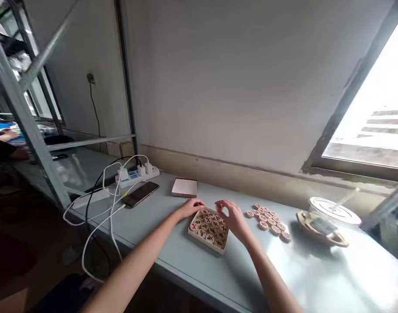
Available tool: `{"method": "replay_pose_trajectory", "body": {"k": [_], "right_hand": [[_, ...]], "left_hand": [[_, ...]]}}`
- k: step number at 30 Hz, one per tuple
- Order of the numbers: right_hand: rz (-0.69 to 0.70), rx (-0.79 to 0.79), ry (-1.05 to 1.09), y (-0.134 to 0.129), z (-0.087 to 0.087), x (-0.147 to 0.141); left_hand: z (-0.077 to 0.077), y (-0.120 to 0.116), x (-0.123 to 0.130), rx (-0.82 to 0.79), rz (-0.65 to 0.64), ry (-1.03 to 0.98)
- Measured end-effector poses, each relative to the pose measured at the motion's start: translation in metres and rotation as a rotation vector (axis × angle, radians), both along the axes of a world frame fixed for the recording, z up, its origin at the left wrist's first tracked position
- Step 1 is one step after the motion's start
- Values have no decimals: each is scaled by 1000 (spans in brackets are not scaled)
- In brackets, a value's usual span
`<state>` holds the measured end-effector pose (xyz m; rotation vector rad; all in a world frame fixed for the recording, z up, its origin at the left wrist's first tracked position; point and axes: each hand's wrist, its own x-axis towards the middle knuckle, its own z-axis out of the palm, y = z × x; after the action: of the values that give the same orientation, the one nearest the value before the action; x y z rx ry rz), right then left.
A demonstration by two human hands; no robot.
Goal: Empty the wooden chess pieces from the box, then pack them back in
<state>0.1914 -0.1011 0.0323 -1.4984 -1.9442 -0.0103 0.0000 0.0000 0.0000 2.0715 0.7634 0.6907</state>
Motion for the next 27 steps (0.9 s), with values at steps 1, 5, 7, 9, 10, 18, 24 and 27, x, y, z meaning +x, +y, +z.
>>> {"method": "replay_pose_trajectory", "body": {"k": [1,5,7,9,10,18,24,27], "right_hand": [[-53,-38,-12,0,1,7],[-207,-186,-144,-3,1,32],[-265,-231,-250,-6,-1,40],[-349,-217,-337,-9,-4,47],[-394,-208,-364,-10,-5,50],[-328,-219,-299,-14,7,42],[310,-281,-101,-23,12,-23],[321,-246,-95,-26,2,-47]], "left_hand": [[0,1,1,-10,2,1],[-3,4,2,-34,8,2],[-5,5,2,-37,10,0],[-7,7,3,-33,11,-5],[-8,7,3,-30,12,-6],[-2,1,7,-34,12,0],[-3,1,7,13,12,3],[-7,5,7,20,29,5]]}}
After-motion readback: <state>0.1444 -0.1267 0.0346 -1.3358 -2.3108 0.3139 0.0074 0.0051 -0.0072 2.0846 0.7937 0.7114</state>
